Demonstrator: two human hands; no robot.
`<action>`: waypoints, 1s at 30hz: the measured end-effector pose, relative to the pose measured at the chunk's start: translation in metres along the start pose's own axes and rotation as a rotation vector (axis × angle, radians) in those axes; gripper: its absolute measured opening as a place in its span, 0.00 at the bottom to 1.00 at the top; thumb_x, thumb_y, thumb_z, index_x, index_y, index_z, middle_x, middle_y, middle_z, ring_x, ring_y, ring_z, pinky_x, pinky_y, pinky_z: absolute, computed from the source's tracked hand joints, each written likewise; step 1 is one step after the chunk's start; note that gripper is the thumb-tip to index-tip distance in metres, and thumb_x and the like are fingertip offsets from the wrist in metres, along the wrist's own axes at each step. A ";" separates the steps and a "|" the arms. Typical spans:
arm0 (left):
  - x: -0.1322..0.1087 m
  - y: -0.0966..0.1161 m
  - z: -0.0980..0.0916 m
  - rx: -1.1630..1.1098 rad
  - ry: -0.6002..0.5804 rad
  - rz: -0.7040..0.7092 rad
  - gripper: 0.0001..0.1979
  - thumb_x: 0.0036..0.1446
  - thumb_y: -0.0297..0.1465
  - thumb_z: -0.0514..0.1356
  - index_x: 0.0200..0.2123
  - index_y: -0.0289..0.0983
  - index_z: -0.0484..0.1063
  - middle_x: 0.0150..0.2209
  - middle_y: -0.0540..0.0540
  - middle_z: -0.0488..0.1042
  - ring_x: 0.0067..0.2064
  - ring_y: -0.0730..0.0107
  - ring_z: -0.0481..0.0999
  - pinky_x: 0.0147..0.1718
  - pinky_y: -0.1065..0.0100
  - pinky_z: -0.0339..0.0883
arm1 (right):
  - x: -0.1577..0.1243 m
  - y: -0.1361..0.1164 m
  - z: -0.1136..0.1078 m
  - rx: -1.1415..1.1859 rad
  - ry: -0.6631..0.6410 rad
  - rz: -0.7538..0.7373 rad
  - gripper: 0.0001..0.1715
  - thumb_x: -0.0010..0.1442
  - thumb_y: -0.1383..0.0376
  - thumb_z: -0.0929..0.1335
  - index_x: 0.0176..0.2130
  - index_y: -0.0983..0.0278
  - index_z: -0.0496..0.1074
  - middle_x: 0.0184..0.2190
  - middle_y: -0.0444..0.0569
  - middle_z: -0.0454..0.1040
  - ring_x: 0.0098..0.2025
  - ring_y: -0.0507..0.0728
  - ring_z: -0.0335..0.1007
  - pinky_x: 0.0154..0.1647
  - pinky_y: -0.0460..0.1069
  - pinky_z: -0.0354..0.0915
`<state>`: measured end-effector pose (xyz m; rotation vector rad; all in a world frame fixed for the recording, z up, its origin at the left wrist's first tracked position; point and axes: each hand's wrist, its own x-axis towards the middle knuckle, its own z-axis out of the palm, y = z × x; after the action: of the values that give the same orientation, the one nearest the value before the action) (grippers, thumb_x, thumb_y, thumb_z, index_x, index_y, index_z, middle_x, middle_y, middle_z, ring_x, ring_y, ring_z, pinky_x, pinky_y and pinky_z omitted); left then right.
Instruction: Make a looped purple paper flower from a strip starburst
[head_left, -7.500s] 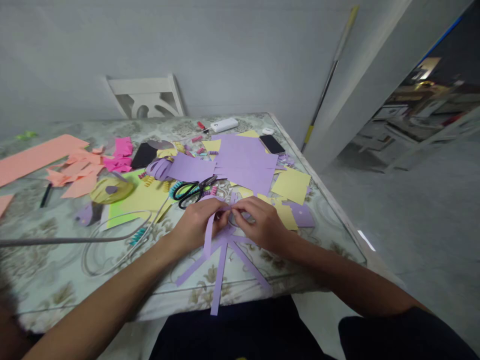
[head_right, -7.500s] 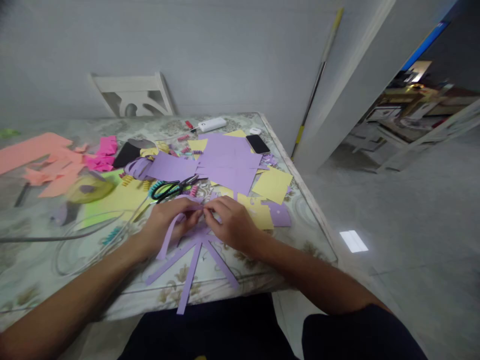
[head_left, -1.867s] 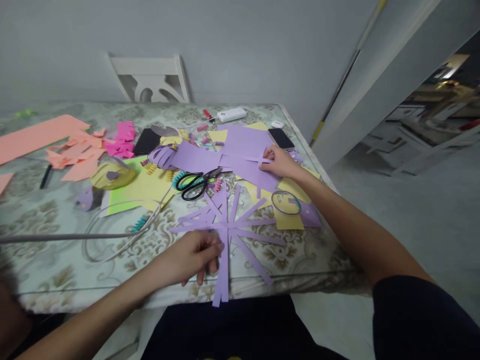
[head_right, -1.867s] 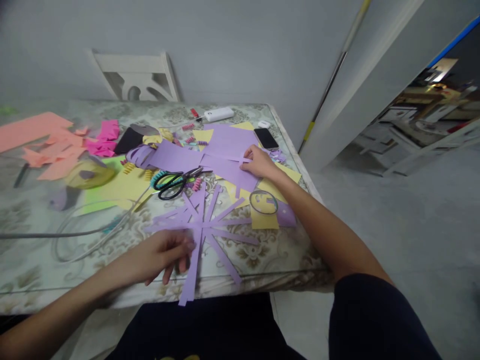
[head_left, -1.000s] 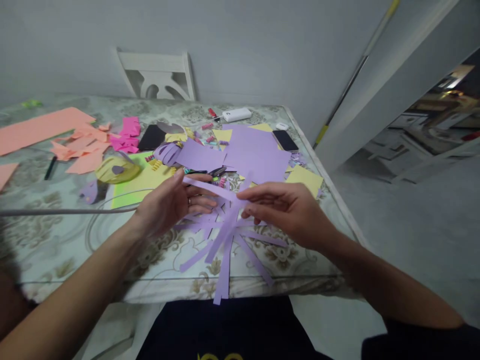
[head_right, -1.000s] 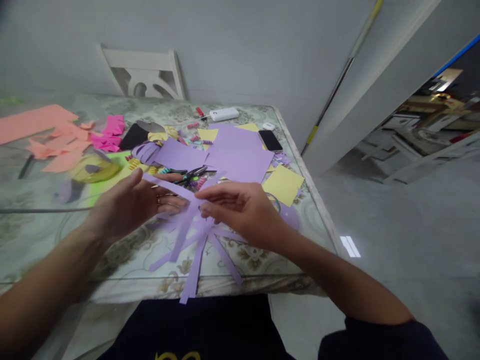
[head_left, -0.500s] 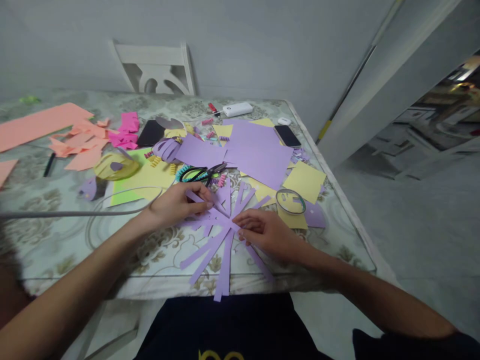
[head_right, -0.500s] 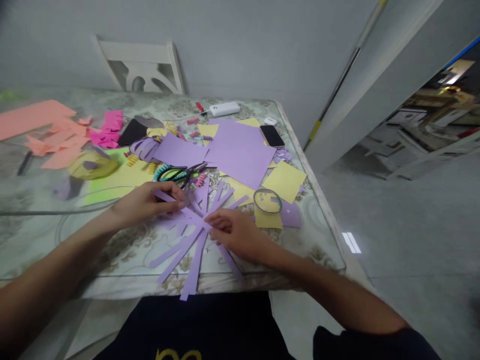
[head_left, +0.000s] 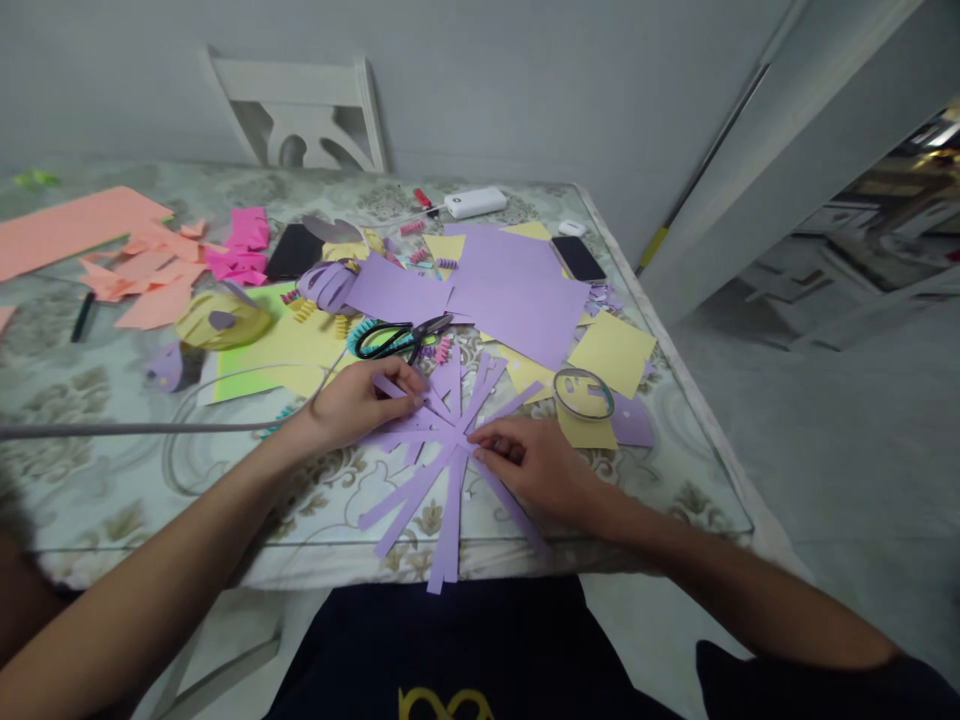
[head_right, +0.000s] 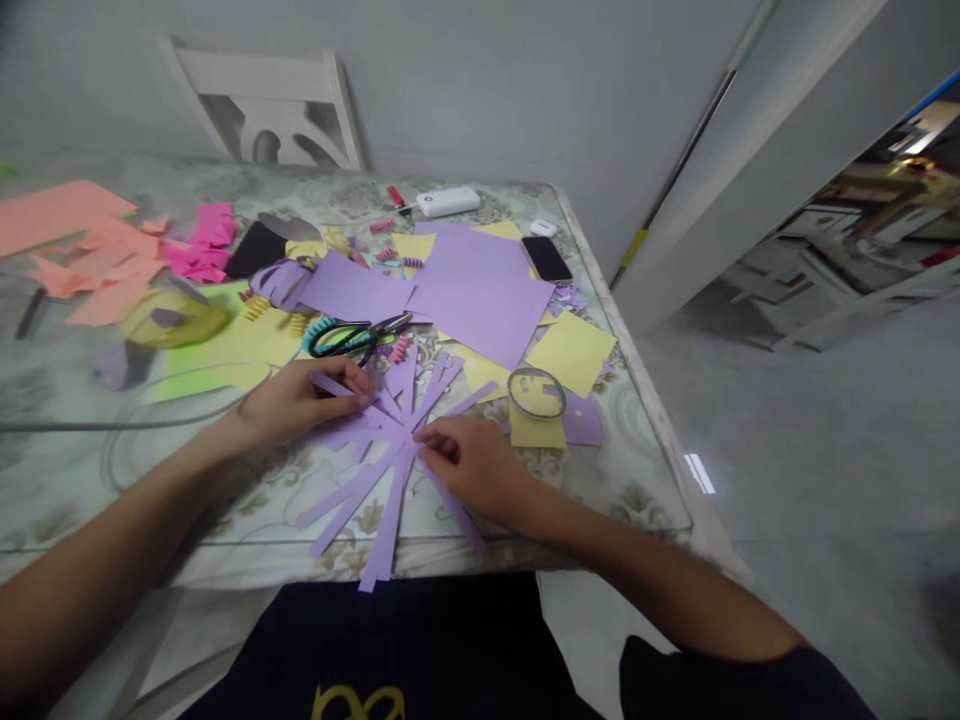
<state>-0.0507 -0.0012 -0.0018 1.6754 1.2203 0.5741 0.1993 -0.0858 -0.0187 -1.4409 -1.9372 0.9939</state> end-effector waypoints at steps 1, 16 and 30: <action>0.000 -0.001 0.001 0.002 0.001 0.003 0.13 0.46 0.38 0.71 0.33 0.37 0.79 0.30 0.47 0.80 0.25 0.71 0.74 0.25 0.73 0.67 | 0.000 0.000 0.000 0.003 -0.004 0.008 0.08 0.61 0.68 0.72 0.42 0.63 0.82 0.31 0.48 0.82 0.31 0.55 0.76 0.35 0.51 0.70; 0.001 -0.010 0.001 -0.030 -0.021 -0.016 0.17 0.48 0.40 0.71 0.38 0.36 0.77 0.31 0.48 0.79 0.26 0.71 0.74 0.26 0.71 0.68 | 0.000 -0.003 -0.003 0.002 -0.007 0.008 0.10 0.61 0.70 0.72 0.43 0.65 0.83 0.34 0.49 0.83 0.30 0.53 0.74 0.35 0.48 0.69; 0.002 -0.012 0.004 0.050 0.015 -0.023 0.19 0.49 0.43 0.69 0.40 0.36 0.75 0.28 0.50 0.77 0.24 0.71 0.72 0.24 0.71 0.65 | -0.002 -0.004 -0.002 -0.035 -0.004 -0.008 0.10 0.62 0.69 0.73 0.43 0.65 0.83 0.34 0.49 0.84 0.31 0.52 0.74 0.36 0.48 0.68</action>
<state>-0.0522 -0.0004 -0.0145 1.6994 1.2724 0.5466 0.1988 -0.0881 -0.0144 -1.4507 -1.9713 0.9644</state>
